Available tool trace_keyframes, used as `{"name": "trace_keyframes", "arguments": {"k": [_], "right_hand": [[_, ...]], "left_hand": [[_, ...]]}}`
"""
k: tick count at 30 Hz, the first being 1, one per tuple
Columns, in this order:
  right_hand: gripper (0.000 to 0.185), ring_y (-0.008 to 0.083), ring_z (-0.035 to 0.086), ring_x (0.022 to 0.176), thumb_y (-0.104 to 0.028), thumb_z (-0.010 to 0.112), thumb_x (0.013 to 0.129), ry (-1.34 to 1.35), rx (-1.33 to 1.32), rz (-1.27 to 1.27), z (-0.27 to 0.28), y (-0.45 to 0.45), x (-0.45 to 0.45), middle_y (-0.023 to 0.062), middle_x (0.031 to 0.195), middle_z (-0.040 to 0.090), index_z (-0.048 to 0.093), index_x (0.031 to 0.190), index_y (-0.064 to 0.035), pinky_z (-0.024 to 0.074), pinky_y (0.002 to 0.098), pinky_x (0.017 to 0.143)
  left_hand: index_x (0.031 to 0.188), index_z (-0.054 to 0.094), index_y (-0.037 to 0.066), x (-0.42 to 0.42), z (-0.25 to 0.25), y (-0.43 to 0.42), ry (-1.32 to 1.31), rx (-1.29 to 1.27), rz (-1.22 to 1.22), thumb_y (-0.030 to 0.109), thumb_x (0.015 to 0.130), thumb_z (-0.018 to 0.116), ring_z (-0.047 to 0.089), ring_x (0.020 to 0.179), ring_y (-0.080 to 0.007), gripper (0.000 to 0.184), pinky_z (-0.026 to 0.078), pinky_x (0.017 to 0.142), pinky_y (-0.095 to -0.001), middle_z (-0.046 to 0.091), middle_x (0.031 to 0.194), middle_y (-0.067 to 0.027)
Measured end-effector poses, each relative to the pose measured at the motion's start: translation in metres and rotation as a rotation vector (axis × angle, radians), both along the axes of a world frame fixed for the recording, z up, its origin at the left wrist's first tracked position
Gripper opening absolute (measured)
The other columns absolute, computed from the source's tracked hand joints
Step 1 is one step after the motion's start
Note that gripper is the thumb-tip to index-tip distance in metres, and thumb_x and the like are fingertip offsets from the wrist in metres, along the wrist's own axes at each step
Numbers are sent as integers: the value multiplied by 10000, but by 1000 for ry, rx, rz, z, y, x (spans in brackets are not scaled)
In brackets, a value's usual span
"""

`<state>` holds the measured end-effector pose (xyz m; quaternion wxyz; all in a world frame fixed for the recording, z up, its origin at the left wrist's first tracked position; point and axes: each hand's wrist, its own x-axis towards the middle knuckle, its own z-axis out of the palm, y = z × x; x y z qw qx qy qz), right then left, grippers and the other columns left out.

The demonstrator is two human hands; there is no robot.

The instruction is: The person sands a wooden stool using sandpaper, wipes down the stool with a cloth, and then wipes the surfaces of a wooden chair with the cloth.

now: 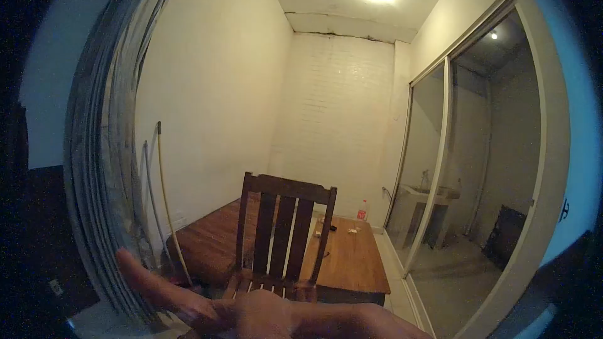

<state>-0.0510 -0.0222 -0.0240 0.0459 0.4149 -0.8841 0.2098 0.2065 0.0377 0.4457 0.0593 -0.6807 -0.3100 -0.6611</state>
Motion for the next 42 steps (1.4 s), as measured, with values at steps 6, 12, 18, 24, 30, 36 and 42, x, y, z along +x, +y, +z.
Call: {"name": "trace_keyframes", "arguments": {"k": [6, 12, 18, 24, 30, 36, 42], "right_hand": [[799, 435, 166, 1522, -677, 386, 957, -13, 14, -6, 9, -4, 7, 220, 1648, 206, 337, 1573, -170, 94, 682, 1174], [802, 435, 165, 1523, -683, 378, 958, -9, 48, 9, -4, -26, 6, 219, 1650, 203, 335, 1573, -170, 94, 680, 1174], [805, 434, 164, 1523, -688, 369, 959, 14, 121, 24, -41, -52, -10, 218, 1651, 200, 334, 1574, -170, 94, 679, 1174], [826, 431, 179, 1513, -690, 406, 940, 65, 231, 45, -70, -58, -23, 211, 1648, 202, 312, 1581, -178, 106, 670, 1176], [717, 426, 167, 1522, -669, 374, 970, -63, 242, 211, -73, -45, -64, 187, 1648, 228, 329, 1572, -283, 110, 670, 1173], [718, 408, 226, 1510, -636, 425, 963, 157, 156, 233, -74, -58, -81, 208, 1622, 281, 368, 1560, -241, 99, 651, 1184], [754, 399, 202, 1522, -623, 429, 958, 107, 182, 205, -60, -95, -122, 208, 1643, 240, 333, 1580, -208, 69, 618, 1207]], "left_hand": [[1087, 521, 87, 3, -4, -7, -25, 44, 13, 500, 1038, 479, 550, 1222, -302, 418, 440, 1050, -445, 565, 1304, -179], [1075, 499, 98, -3, -10, -23, -91, 129, 32, 514, 1045, 457, 539, 1240, -302, 419, 433, 1065, -450, 561, 1312, -174], [1055, 498, 101, -58, -38, -82, -207, 300, 142, 489, 1047, 476, 543, 1221, -294, 389, 436, 1059, -441, 571, 1249, -153], [907, 635, 25, -97, -147, -144, -153, 515, 1034, 200, 942, 729, 637, 975, -206, 202, 516, 883, -348, 649, 940, -79], [913, 716, 2, -124, -374, -235, -734, 513, 1582, 125, 945, 717, 656, 860, -138, 128, 536, 806, -300, 710, 916, -70], [876, 674, 7, -130, -525, -289, -1206, 412, 1885, 192, 1034, 598, 626, 800, -109, 255, 530, 755, -279, 665, 849, -21], [768, 579, 23, -161, -527, -299, -1253, 361, 1728, 262, 1055, 557, 528, 652, -92, 374, 470, 613, -285, 556, 688, 1]]}}
